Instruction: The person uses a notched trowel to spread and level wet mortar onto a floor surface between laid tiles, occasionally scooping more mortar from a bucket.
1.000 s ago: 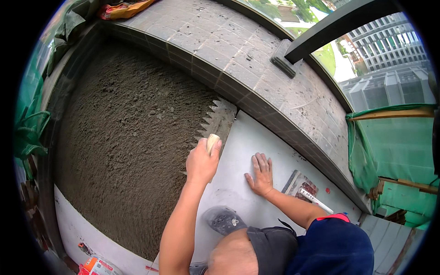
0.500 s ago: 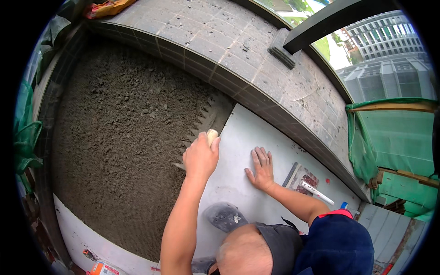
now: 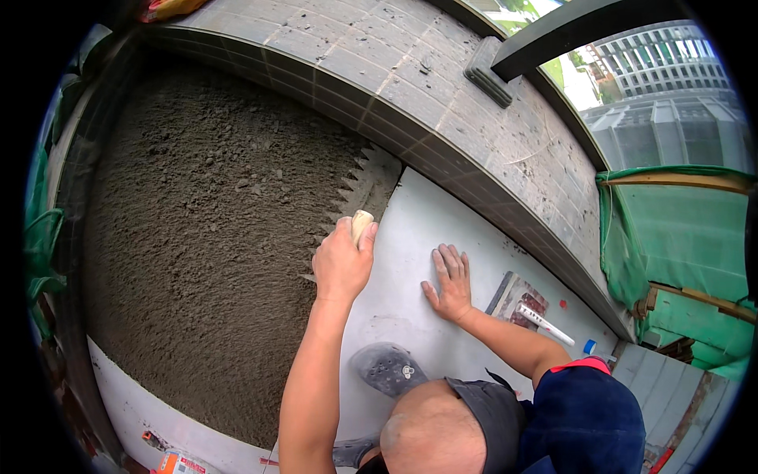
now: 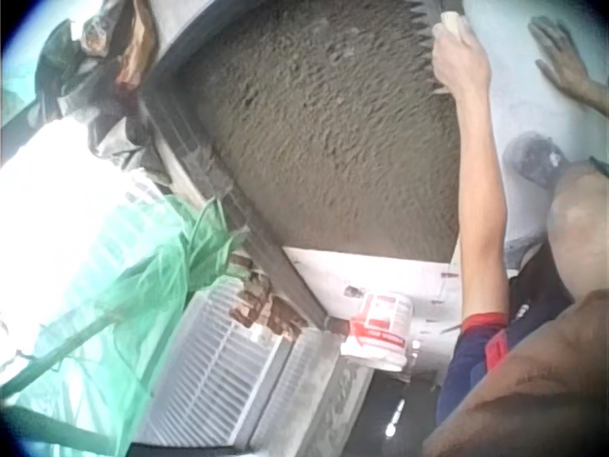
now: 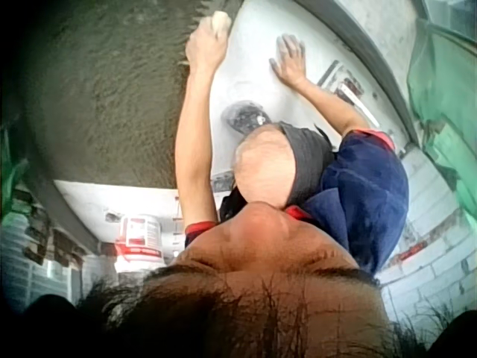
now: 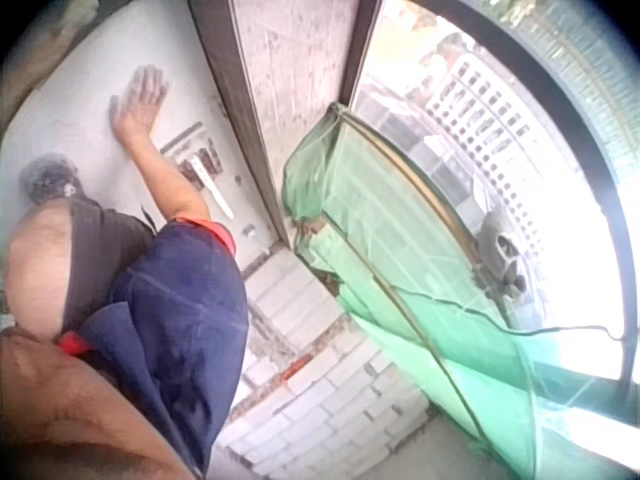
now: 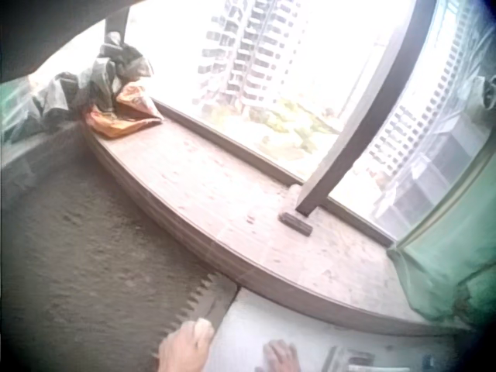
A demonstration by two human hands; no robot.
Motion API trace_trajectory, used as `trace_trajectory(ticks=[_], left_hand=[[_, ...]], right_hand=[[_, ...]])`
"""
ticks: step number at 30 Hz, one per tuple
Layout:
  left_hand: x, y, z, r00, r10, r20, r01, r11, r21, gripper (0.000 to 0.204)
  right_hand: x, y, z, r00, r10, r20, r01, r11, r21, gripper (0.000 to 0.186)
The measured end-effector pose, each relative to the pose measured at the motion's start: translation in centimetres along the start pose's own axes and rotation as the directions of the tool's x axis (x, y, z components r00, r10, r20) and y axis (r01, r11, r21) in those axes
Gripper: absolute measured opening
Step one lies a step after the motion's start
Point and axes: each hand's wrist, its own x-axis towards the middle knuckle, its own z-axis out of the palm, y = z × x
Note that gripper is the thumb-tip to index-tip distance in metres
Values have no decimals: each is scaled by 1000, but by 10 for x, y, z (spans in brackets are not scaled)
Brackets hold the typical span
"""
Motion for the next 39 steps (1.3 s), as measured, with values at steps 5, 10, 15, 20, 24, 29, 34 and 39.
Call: trace_trajectory(ticks=[5,10,15,20,24,29,34,39], left_hand=[[4,1,7,1000,1,25,-2,1000,31,38],[0,-1,8,1000,20,18,-22,996,82,36],[-18,-10,0,999,0,52,-5,996,91,35],[-57,-47,-18,998,-4,63,-1,997,77,38],[-110,-86,-43,995,-53,84,45,994,96,38],[-190,-145,-64,988,-94,120,75,985,154,41],[-255,-185,-82,986,-132,105,116,983,143,44],[-312,-231,-93,977,-172,125,160,982,105,53]], right_hand=[[-2,2,1,1000,-3,5,3,1000,-7,70],[-1,0,-1,1000,-6,5,6,1000,-5,70],[-1,3,-1,999,-26,-18,26,1000,-12,70],[-3,6,7,999,-41,-19,41,999,-10,69],[-1,0,8,998,-60,-19,59,997,-50,69],[-5,-1,12,995,-95,-37,92,993,-70,67],[-2,-5,13,992,-111,-65,107,993,-54,63],[42,-81,-12,971,-236,49,231,969,92,42]])
